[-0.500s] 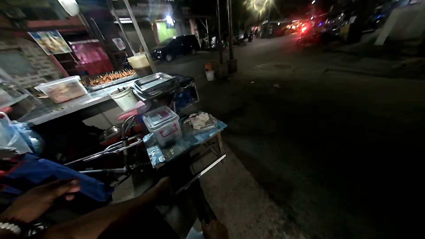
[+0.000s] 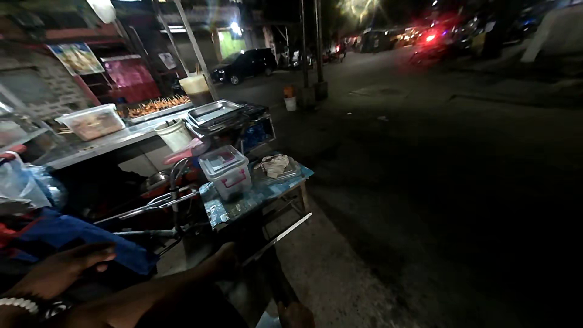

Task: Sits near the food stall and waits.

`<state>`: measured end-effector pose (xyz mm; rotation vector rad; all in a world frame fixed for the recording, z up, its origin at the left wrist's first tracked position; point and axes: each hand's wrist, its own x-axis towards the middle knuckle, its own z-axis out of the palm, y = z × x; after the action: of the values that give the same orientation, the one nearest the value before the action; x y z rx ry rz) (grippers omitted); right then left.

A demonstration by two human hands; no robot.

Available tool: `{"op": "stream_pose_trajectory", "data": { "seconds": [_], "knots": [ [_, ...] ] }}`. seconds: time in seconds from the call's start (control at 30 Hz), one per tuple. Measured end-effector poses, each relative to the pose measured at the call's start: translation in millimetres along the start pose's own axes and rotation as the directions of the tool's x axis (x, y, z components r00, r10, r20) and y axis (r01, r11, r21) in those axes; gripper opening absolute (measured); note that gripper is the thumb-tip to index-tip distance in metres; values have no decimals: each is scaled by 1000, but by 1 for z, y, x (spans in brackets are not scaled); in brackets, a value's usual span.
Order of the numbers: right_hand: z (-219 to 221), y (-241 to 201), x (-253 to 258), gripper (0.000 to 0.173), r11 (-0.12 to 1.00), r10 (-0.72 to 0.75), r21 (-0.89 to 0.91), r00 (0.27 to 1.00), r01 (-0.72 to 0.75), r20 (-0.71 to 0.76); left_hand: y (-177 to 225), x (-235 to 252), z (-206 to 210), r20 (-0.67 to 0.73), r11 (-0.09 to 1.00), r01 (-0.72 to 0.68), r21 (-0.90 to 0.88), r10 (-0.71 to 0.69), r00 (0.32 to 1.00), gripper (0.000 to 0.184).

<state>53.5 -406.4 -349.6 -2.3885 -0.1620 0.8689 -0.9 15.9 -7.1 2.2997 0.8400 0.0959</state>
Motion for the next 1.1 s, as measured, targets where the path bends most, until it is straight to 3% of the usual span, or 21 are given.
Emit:
{"op": "stream_pose_trajectory", "data": {
  "seconds": [0.23, 0.33, 0.5, 0.83, 1.0, 1.1],
  "knots": [
    [13, 5, 4, 66, 998, -45, -47, 998, 43, -44, -12, 10, -6, 17, 990, -100, 100, 99, 995, 33],
    [16, 6, 13, 72, 996, 59, 71, 996, -55, -60, -6, 7, -5, 32, 995, -75, 60, 73, 997, 33],
    [16, 7, 12, 71, 1000, 4, -27, 1000, -4, -11, 37, -37, 6, -30, 999, 45, 22, -45, 999, 32],
    [16, 0, 20, 75, 989, 135, -49, 990, -137, -50, 30, -25, 4, -10, 996, 73, 48, -73, 997, 31],
    [10, 2, 11, 74, 992, 90, -91, 995, -93, -35, 30, -18, 6, -79, 998, 58, 29, -56, 995, 32],
    [11, 4, 14, 71, 998, 55, -17, 998, -56, -29, 35, -20, 5, -125, 997, 60, 49, -54, 991, 33]
  ]
}}
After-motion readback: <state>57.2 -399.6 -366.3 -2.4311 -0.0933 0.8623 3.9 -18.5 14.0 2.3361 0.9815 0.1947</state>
